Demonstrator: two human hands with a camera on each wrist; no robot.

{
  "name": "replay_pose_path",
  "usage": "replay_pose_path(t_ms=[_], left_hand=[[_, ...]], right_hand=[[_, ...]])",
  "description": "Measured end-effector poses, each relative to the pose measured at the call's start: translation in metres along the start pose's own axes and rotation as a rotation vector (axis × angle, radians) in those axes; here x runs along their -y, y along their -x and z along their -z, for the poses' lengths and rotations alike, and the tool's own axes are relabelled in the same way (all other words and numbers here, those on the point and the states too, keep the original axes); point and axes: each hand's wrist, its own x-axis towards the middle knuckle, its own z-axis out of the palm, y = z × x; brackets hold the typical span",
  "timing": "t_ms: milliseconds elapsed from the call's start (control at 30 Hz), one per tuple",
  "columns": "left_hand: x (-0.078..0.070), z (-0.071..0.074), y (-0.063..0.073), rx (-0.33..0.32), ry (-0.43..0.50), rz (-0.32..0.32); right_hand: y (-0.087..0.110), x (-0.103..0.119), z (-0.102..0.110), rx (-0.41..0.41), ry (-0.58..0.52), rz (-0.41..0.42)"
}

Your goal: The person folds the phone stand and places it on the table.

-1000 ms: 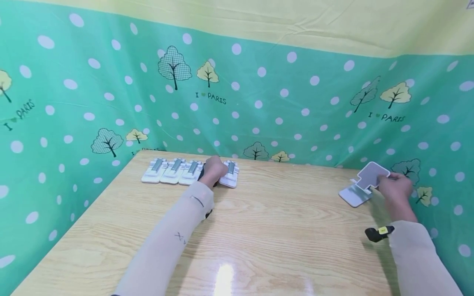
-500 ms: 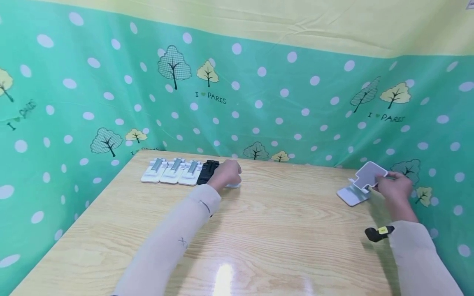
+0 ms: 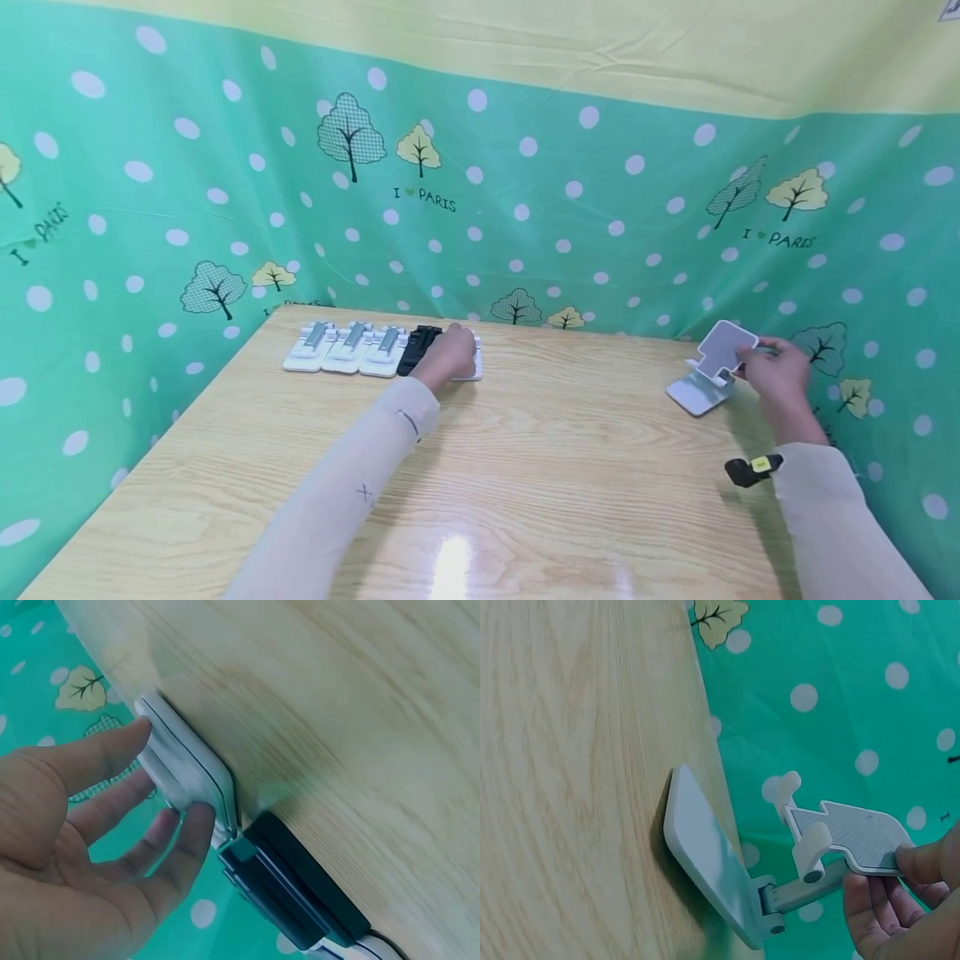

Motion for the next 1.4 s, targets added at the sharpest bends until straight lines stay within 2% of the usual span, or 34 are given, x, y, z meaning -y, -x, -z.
replay_pose_path(t_ms=[167,367,800,1000,1167,1267,1400], left_hand=[[0.003,0.000,-0.001,0.028,0.012,-0.004],[0.009,0.002,0.000,0.057,0.048,-0.007],[0.015,0.006,0.002,0.058,0.041,-0.007],[0.014,0.011,0.000,-0.011,0.064,-0.067],[0.007,0.012,0.001,-0.084,0.143,-0.160],[0.001,0.011,0.003,-0.100,0.206,-0.213],[-0.007,0.007,0.000,-0.118,0.272,-0.246]], right_hand=[[0.006,0.008,-0.008,0.004,-0.036,0.049],[0.013,0.021,-0.018,0.027,-0.046,0.063],[0.034,0.052,-0.049,0.094,-0.030,0.140],[0.043,0.066,-0.064,0.119,-0.050,0.207],[0.050,0.078,-0.077,0.160,-0.054,0.237],[0.055,0.085,-0.085,0.176,-0.063,0.247],[0.062,0.094,-0.098,0.198,-0.083,0.262]])
